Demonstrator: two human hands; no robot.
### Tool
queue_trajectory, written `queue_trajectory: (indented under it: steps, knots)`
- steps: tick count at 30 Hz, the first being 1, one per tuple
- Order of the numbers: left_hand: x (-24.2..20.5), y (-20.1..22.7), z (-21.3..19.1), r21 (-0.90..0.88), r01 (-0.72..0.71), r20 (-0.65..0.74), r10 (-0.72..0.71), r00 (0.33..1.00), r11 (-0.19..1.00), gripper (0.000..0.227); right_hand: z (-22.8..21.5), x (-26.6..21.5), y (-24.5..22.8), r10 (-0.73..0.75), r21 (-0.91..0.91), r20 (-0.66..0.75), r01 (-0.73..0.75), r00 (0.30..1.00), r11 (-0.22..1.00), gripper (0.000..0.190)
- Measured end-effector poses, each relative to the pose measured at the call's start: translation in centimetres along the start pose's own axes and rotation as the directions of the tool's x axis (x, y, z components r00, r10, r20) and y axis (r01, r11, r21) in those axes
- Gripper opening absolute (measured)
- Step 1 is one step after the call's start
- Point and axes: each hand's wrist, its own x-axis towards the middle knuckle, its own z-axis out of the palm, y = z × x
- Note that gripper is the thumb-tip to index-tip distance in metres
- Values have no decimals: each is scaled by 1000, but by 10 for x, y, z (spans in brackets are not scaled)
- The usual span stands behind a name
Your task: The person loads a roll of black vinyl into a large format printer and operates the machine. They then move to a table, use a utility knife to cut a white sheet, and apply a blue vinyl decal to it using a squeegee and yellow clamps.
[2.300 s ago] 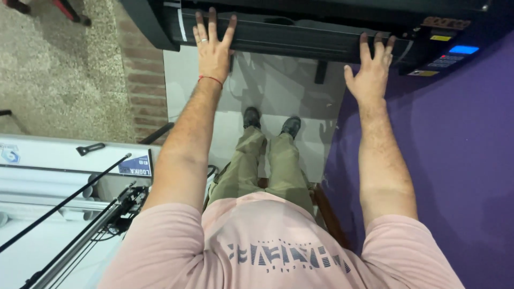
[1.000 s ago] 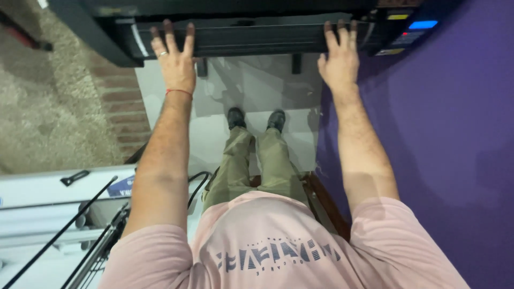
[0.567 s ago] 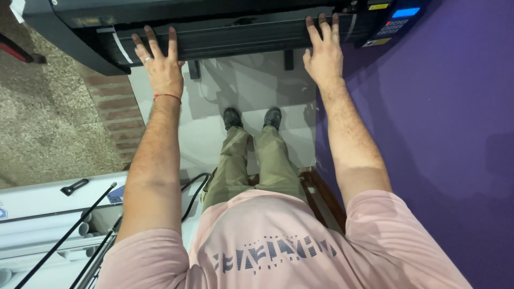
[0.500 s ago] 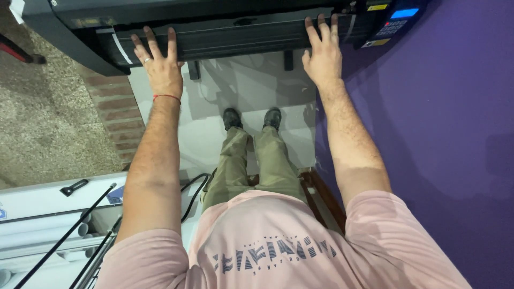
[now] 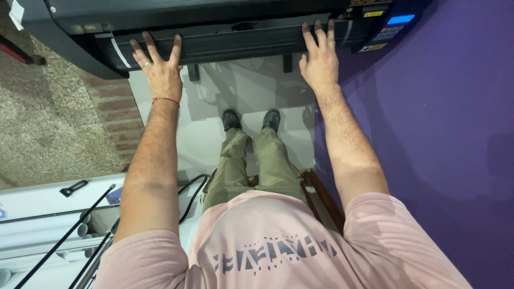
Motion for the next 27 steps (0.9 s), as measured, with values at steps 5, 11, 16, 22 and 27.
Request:
queue_trajectory:
  steps: [5,11,16,22,27]
  knots:
    - [0,6,-6,24,11,25,-11,1000,1000,99,2,0,2,1,-21,12,0,1000,1000,88]
    - [-1,6,-8,26,8,49,-10,999,1000,106,-14,1,-1,31,-45,99,-26,995,999,87]
    - [0,4,-4,26,-3,41,2,999,1000,103,-17,-8,18,-7,-6,12,7,1000,1000,77]
    - [-2,-1,5,29,-28,-22,29,999,999,103,-92,46,62,-214,-6,-477,241,852,971,15]
    - [-3,0,5,16,-49,-46,50,998,999,99,-99,53,108,-171,-30,-532,183,829,983,24]
